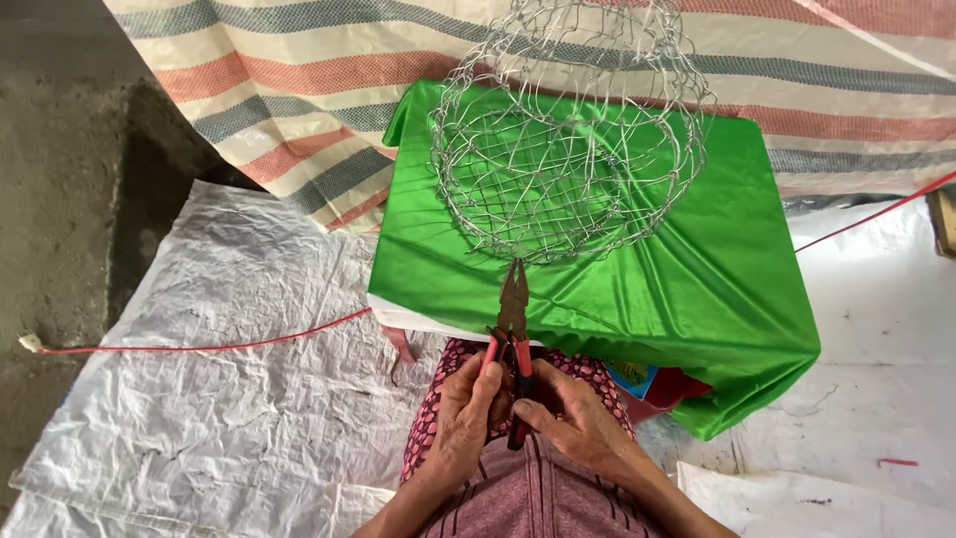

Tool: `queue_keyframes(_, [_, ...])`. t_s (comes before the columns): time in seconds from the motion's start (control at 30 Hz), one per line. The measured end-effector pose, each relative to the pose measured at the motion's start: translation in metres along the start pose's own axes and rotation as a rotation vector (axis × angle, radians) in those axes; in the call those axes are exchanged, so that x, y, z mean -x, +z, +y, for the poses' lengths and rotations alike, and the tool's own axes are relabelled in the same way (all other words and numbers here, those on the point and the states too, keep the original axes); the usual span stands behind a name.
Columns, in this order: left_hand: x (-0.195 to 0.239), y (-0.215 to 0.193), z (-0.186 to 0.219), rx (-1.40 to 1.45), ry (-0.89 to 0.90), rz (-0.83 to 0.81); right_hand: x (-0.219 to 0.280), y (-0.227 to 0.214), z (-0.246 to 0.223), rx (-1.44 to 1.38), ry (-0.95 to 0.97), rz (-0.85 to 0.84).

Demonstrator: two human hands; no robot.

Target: Using pliers to cut and shape a wire mesh structure

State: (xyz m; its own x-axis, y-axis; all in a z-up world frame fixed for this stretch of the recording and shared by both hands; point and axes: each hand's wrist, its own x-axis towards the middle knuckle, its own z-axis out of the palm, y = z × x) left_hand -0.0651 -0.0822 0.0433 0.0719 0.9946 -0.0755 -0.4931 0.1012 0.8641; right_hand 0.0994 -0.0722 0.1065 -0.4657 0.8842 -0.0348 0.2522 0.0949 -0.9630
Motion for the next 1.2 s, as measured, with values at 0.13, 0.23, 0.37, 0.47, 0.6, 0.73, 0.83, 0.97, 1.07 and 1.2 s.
queue_keyframes(0.13, [-0.001,0.002,0.014,-0.009,-0.002,-0.016,-0.004,-0.002,-0.013,0.109,-0.06,-0.003])
queue_keyframes(0.23, [-0.004,0.003,0.039,-0.163,0.045,-0.042,-0.013,-0.002,-0.023,0.135,-0.034,-0.018])
queue_keyframes(0.37, [-0.016,0.0,0.044,-0.077,0.067,0.036,-0.03,0.002,-0.025,-0.019,0.169,0.08])
queue_keyframes(0.47, [-0.029,0.002,0.058,-0.066,-0.008,0.041,-0.043,0.002,-0.013,-0.102,0.255,0.228])
queue_keyframes(0.6, [-0.045,0.015,0.094,-0.145,-0.038,-0.04,-0.059,-0.003,-0.011,-0.645,0.2,0.301])
queue_keyframes(0.73, [-0.06,0.021,0.099,-0.025,-0.016,-0.101,-0.069,-0.01,-0.013,-0.853,0.238,0.283])
queue_keyframes(0.83, [-0.069,0.021,0.099,0.025,-0.022,-0.065,-0.075,-0.014,-0.023,-0.883,0.358,0.298])
queue_keyframes(0.97, [-0.08,0.021,0.102,-0.091,0.007,-0.05,-0.081,-0.014,-0.029,-0.924,0.362,0.313])
queue_keyframes(1.07, [-0.088,0.025,0.106,-0.168,0.058,-0.05,-0.085,-0.017,-0.021,-0.978,0.359,0.33])
queue_keyframes(1.2, [-0.092,0.03,0.101,-0.29,0.029,-0.007,-0.087,-0.02,-0.024,-0.98,0.297,0.3])
